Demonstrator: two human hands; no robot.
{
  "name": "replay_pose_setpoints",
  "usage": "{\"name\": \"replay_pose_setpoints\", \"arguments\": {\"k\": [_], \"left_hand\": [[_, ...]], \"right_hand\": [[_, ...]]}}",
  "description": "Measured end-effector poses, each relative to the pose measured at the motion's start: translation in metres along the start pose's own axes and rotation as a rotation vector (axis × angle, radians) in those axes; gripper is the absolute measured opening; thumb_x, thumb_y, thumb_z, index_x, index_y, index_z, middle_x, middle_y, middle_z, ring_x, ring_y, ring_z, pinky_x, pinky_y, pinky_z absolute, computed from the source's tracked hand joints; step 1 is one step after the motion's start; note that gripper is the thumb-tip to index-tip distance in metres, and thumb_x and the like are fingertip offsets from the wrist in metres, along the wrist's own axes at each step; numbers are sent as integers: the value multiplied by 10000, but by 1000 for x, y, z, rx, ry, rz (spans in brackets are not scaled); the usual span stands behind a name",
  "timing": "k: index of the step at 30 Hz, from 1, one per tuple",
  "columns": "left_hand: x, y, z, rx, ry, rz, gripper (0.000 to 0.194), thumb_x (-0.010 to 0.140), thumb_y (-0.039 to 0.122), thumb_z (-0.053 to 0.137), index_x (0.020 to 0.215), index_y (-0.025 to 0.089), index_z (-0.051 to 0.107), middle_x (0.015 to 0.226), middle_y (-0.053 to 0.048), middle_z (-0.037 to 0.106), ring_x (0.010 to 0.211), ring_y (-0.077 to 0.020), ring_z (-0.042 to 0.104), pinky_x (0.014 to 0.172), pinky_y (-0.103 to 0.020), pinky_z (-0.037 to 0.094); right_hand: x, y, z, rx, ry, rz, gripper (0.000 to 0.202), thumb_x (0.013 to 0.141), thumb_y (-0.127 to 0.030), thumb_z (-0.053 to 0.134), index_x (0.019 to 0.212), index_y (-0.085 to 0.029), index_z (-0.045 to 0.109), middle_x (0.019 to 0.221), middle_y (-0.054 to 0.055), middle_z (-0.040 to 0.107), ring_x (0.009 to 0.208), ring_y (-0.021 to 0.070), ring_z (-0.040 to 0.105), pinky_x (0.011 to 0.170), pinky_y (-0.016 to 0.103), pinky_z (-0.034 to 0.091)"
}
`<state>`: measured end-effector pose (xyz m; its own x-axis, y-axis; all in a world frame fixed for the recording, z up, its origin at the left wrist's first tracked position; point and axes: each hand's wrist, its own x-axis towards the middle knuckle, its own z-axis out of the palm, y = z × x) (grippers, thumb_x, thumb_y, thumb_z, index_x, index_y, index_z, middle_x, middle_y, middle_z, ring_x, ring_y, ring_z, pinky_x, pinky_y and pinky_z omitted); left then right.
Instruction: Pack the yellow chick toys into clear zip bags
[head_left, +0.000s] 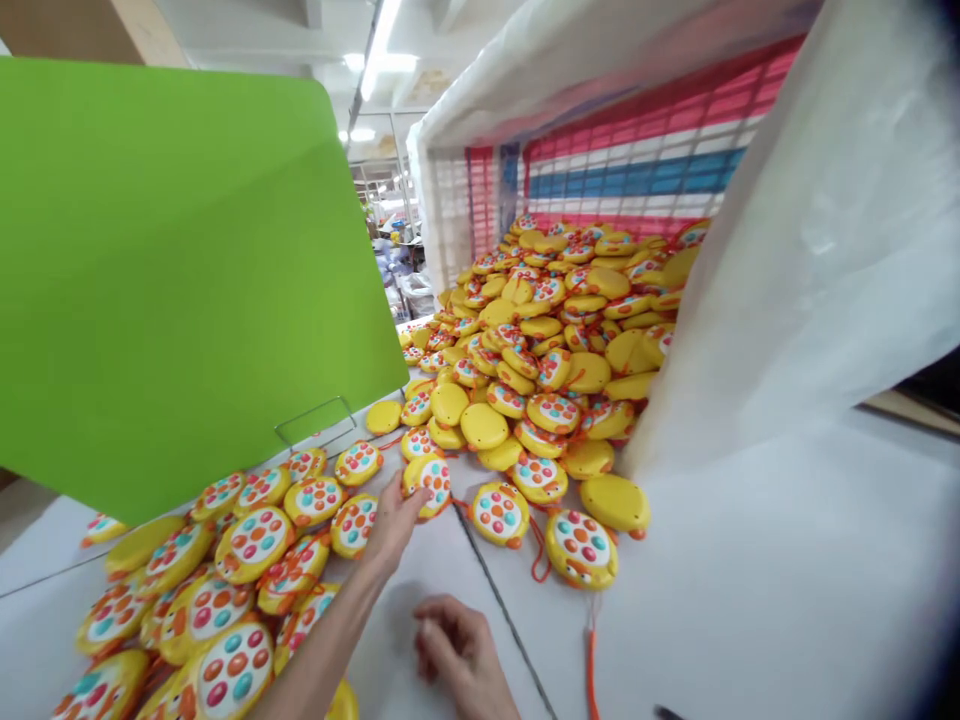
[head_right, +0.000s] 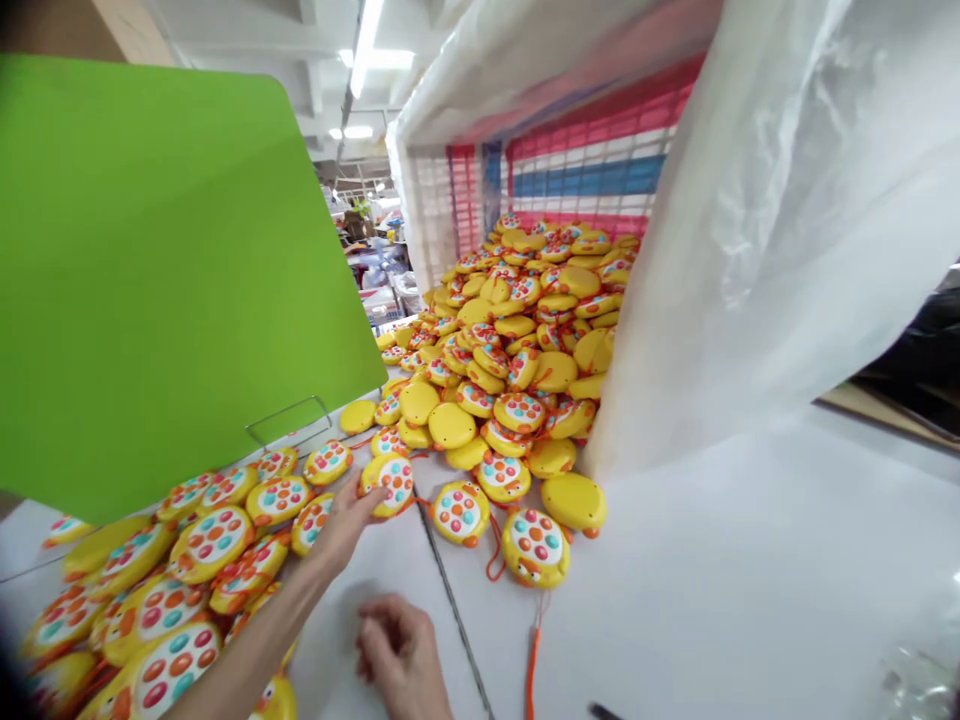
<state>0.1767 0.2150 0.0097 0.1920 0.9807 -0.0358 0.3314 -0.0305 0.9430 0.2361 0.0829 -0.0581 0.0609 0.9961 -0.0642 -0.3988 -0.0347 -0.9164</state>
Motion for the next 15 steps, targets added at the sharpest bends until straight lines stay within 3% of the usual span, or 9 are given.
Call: {"name": "replay_pose_setpoints", "arguments": {"k": [3, 7, 9, 12, 15], "left_hand": [[-42, -3, -26, -170, 4, -136, 507, 757, 375, 602, 1207, 164, 501, 1062, -131, 637, 850, -243, 658, 651, -366, 562], [-98, -6, -50, -474, -53, -306, 540, 699, 352, 683, 1191, 188, 534, 1033, -108, 671, 852, -246, 659, 625, -328, 547], [-117, -8, -58, -550, -36, -416, 545, 649, 317, 728, 1151, 182, 568, 1066, -112, 667, 892, -254, 649, 634, -314, 540], [-134, -10, -68, -461, -47, -513, 528, 639, 288, 727, 1140, 202, 585, 1126, -95, 651, 919, -241, 643, 688, -315, 537], [-137, -6, -76, -311, -250, -423, 470, 688, 282, 686, 1145, 222, 594, 1068, -68, 678, 890, -229, 650, 705, -307, 526]], "right_hand": [[0, -15, -3, 128, 126, 24, 402, 739, -548, 642, 858, -164, 637, 632, 7, 563, 533, 125, 513, 515, 237, 415], [2, -18, -7, 265, 165, 34, 362, 765, -506, 646, 920, -179, 662, 826, 56, 644, 727, 171, 585, 641, 267, 471], [1, -17, -8, 306, 106, 55, 392, 780, -513, 628, 966, -170, 666, 895, 78, 656, 788, 188, 602, 669, 282, 480], [-5, -23, -7, 274, -52, 119, 415, 803, -525, 591, 960, -151, 678, 852, 76, 667, 773, 184, 611, 625, 263, 467], [-15, -36, -4, 164, -256, 216, 386, 760, -472, 661, 947, -135, 685, 765, 48, 668, 652, 141, 597, 559, 223, 436]]}}
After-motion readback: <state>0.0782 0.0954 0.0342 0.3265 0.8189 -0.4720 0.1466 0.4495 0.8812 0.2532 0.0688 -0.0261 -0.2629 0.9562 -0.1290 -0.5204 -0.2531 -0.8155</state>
